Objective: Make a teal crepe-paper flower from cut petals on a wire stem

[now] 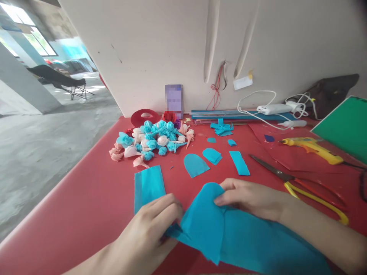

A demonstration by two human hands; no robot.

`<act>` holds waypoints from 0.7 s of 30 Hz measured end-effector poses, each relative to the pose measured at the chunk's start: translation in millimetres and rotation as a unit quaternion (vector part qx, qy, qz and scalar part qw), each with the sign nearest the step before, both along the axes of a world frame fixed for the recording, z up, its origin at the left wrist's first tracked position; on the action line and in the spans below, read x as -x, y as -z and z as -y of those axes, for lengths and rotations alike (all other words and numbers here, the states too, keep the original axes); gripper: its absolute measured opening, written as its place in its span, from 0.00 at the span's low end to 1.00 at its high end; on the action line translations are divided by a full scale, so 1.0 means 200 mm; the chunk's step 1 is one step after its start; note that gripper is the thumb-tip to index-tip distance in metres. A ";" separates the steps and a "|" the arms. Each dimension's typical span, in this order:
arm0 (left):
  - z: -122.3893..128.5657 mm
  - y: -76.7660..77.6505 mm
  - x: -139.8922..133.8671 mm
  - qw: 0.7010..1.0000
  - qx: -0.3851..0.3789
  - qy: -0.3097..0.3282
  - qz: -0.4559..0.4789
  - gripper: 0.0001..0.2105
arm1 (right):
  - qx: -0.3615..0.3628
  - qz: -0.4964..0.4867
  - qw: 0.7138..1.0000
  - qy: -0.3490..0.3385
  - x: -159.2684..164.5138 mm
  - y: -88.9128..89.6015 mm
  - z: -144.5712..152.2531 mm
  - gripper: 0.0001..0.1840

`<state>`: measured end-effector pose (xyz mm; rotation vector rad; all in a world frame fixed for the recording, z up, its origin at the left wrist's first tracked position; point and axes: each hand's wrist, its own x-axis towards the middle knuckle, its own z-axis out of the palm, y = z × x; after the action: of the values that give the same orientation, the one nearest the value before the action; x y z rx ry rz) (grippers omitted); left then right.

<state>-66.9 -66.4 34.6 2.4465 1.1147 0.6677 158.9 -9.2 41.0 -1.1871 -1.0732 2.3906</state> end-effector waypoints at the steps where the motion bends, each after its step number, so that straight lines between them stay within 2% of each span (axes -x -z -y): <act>1: 0.00 0.00 -0.01 1.000 -0.005 0.003 0.003 0.10 | 0.010 -0.010 1.000 -0.016 0.01 0.00 0.01 0.07; 3: 0.00 0.00 -0.02 0.999 -0.033 0.008 0.005 0.10 | 0.028 -0.027 0.998 -0.040 0.02 -0.01 0.02 0.08; 6: -0.01 -0.02 -0.06 0.997 -0.082 0.010 0.014 0.11 | 0.030 -0.017 0.999 -0.015 0.02 -0.02 0.02 0.12; 9: -0.01 -0.06 -0.12 0.997 -0.072 0.012 0.006 0.10 | -0.002 0.001 1.000 -0.002 -0.02 -0.05 0.00 0.14; 14: -0.03 -0.14 -0.23 0.999 -0.039 0.011 -0.018 0.07 | -0.062 0.011 0.997 -0.033 -0.12 -0.08 -0.09 0.15; 17: -0.05 -0.15 -0.27 0.998 -0.059 0.011 0.004 0.10 | -0.072 0.013 0.997 -0.033 -0.17 -0.10 -0.13 0.15; 21: -0.09 -0.17 -0.32 0.993 -0.108 0.023 0.029 0.10 | -0.096 0.016 0.995 0.004 -0.22 -0.12 -0.15 0.16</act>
<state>-3.7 -48.4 68.2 2.6049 1.0057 0.8804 202.0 21.3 65.4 -1.1625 -1.2729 2.2110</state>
